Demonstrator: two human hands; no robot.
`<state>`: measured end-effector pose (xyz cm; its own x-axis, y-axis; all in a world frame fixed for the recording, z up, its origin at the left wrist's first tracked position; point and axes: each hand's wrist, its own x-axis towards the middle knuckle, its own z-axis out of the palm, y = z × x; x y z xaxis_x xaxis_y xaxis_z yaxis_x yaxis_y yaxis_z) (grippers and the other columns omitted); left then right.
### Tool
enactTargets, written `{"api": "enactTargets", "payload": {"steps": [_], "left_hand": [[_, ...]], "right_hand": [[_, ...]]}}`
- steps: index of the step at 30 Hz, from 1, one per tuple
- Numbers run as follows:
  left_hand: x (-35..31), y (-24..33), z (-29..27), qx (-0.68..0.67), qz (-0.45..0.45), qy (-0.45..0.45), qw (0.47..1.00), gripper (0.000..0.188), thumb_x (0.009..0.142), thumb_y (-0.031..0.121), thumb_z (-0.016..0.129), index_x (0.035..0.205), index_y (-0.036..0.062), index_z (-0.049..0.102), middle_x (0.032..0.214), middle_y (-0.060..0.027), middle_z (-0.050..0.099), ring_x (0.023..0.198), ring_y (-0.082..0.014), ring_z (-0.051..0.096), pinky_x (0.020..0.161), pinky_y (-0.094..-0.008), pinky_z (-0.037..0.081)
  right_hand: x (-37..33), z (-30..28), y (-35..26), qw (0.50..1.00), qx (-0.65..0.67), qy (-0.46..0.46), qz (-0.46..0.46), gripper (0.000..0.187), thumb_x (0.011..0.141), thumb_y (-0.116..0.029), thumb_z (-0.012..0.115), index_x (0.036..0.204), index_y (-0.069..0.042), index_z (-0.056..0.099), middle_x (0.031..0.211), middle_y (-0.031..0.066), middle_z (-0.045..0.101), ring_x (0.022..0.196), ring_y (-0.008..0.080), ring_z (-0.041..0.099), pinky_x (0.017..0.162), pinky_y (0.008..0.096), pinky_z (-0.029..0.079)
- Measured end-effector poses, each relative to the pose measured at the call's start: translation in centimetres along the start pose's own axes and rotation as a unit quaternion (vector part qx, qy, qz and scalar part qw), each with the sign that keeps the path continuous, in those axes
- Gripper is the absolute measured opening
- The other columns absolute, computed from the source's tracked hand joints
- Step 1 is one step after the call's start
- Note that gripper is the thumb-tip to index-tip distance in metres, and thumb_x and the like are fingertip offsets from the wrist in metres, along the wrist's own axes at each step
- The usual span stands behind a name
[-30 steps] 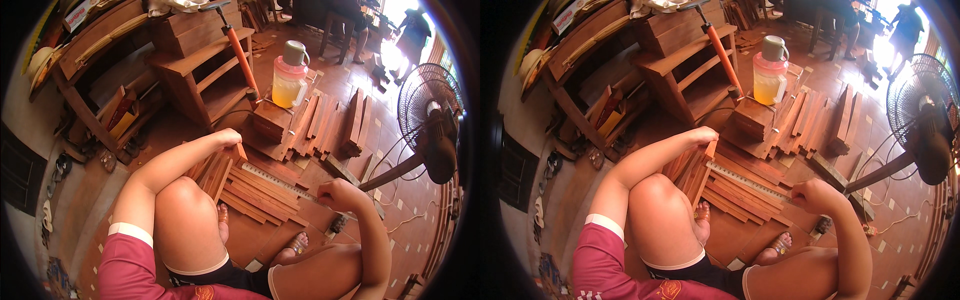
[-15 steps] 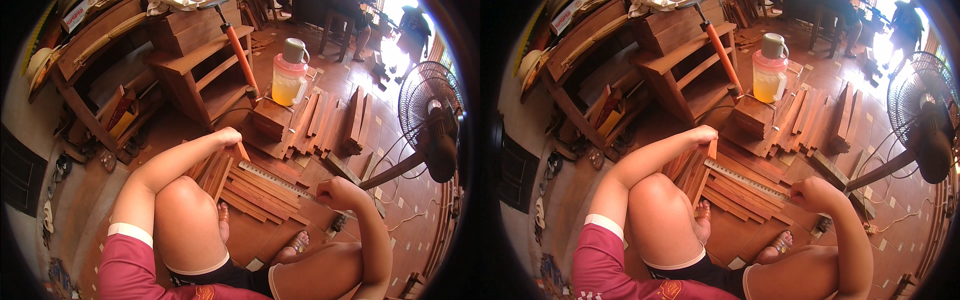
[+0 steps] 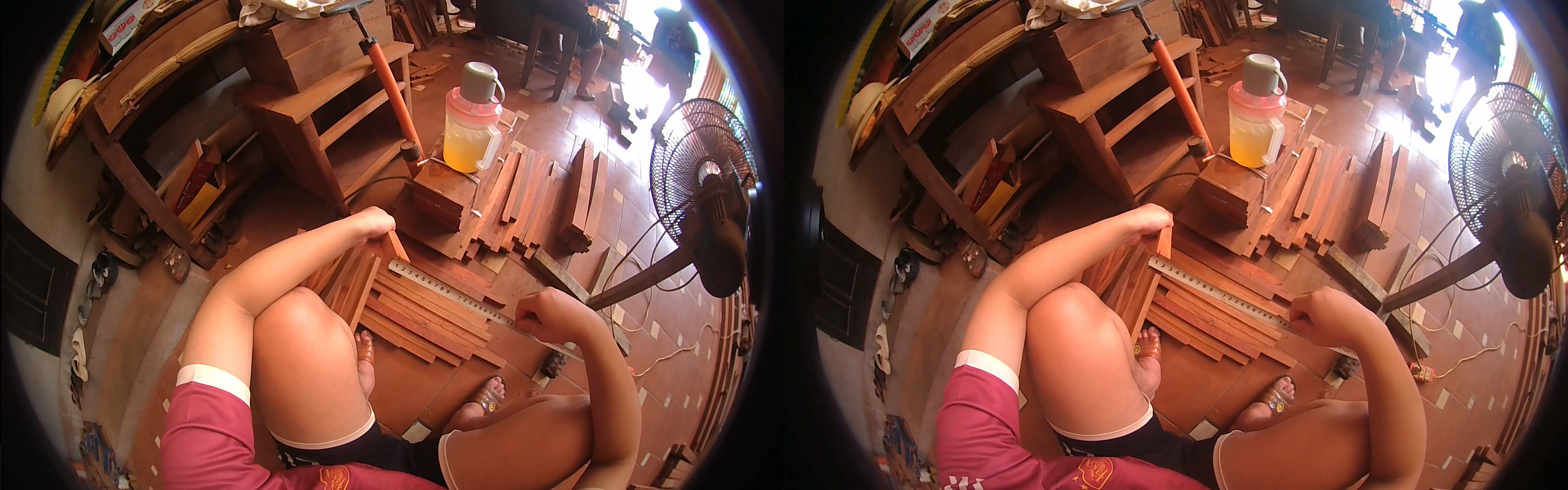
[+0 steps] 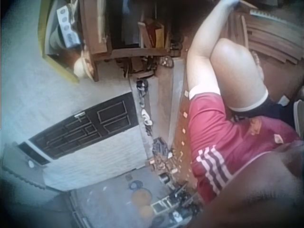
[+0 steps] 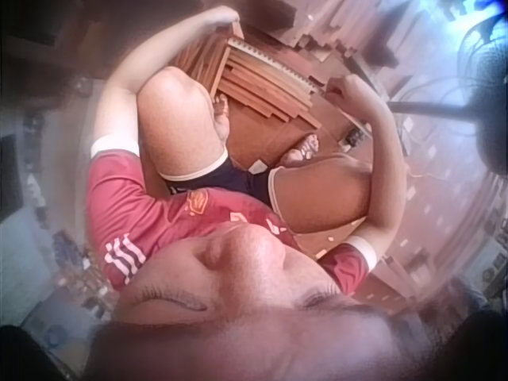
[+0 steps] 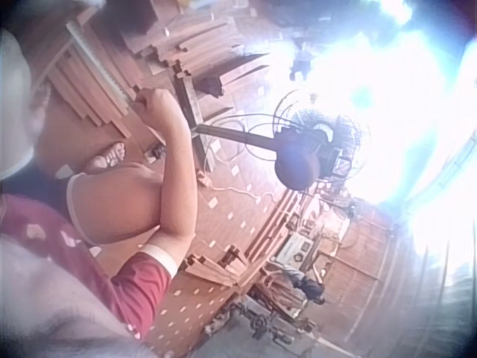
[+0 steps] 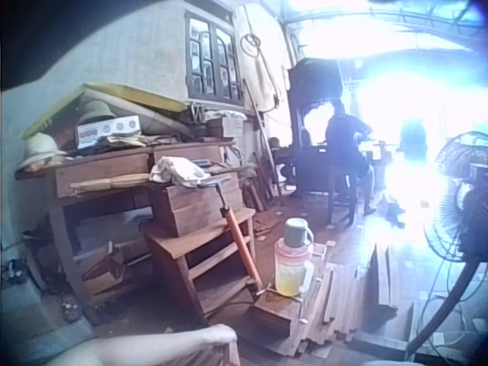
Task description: The person sits on the floor and measures wooden planks using a metal ruler and a try square. They repeatedly place the ruler along the planks and check alignment with the square, handling several pieces one at a time.
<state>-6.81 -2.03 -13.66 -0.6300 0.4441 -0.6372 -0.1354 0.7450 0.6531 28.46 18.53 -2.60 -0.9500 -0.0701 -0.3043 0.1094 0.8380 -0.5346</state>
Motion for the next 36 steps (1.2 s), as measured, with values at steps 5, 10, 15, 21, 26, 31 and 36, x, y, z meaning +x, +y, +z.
{"api": "enactTargets", "payload": {"steps": [5,10,15,21,26,31,36], "left_hand": [[-0.5,0.3,-0.1,-0.007,0.005,-0.005,1.0,0.011,0.09,0.013,0.055,0.084,0.0114,0.063,0.08,-0.0029,0.059,0.069,-0.0156,0.058,0.059,-0.0348,0.051],[-0.3,0.3,-0.2,-0.01,0.009,-0.002,1.0,0.009,0.087,0.008,0.056,0.089,0.0052,0.065,0.085,-0.007,0.066,0.07,-0.0171,0.067,0.06,-0.0343,0.059],[0.1,0.1,-0.1,0.002,0.014,0.009,1.0,0.01,0.087,0.009,0.057,0.089,0.0041,0.065,0.083,-0.0085,0.066,0.067,-0.0176,0.066,0.057,-0.0342,0.058],[0.6,-0.2,-0.1,0.007,-0.013,-0.005,1.0,0.01,0.091,0.017,0.055,0.086,0.0171,0.063,0.078,0.0021,0.056,0.07,-0.0119,0.053,0.063,-0.0341,0.047],[0.4,-0.2,-0.2,0.003,-0.01,-0.012,1.0,0.01,0.091,0.018,0.055,0.086,0.017,0.063,0.078,0.0021,0.055,0.069,-0.0115,0.052,0.061,-0.0335,0.046],[-0.1,0.2,0.0,0.004,-0.008,-0.013,1.0,0.011,0.092,0.017,0.054,0.084,0.0168,0.062,0.077,0.0022,0.054,0.067,-0.0114,0.052,0.06,-0.0326,0.045],[-0.2,0.3,-0.2,0.005,-0.003,-0.018,1.0,0.011,0.092,0.017,0.054,0.083,0.0165,0.061,0.076,0.0018,0.053,0.066,-0.0116,0.051,0.058,-0.0316,0.044]], "right_hand": [[0.1,0.0,0.0,1.0,-0.005,-0.004,-0.001,0.008,0.077,-0.008,0.067,0.082,-0.001,0.067,0.077,0.0147,0.067,0.073,0.0319,0.065,0.069,0.0387,0.052],[0.1,0.1,0.2,1.0,-0.003,0.0,-0.01,0.008,0.077,-0.008,0.066,0.082,-0.001,0.068,0.077,0.0149,0.067,0.073,0.032,0.065,0.068,0.0386,0.052],[0.1,-0.1,-0.1,1.0,-0.007,-0.003,-0.002,0.009,0.077,-0.009,0.066,0.082,-0.001,0.068,0.077,0.0149,0.067,0.072,0.0319,0.065,0.068,0.0385,0.052],[0.2,-0.2,-0.3,1.0,-0.011,-0.007,0.004,0.009,0.078,-0.009,0.066,0.082,-0.002,0.068,0.077,0.0145,0.067,0.072,0.0318,0.065,0.068,0.0385,0.052],[0.2,-0.2,-0.5,1.0,-0.01,-0.005,-0.004,0.01,0.078,-0.01,0.066,0.083,-0.002,0.068,0.076,0.0146,0.067,0.072,0.0317,0.065,0.068,0.0385,0.052],[0.3,-0.2,-0.6,1.0,-0.016,-0.009,0.001,0.01,0.078,-0.01,0.066,0.083,-0.002,0.068,0.077,0.0147,0.068,0.071,0.0315,0.065,0.067,0.0384,0.052],[0.3,-0.1,-0.4,1.0,-0.012,-0.007,0.004,0.01,0.077,-0.01,0.067,0.082,-0.002,0.068,0.077,0.0147,0.068,0.071,0.0315,0.065,0.068,0.0382,0.052]]}}
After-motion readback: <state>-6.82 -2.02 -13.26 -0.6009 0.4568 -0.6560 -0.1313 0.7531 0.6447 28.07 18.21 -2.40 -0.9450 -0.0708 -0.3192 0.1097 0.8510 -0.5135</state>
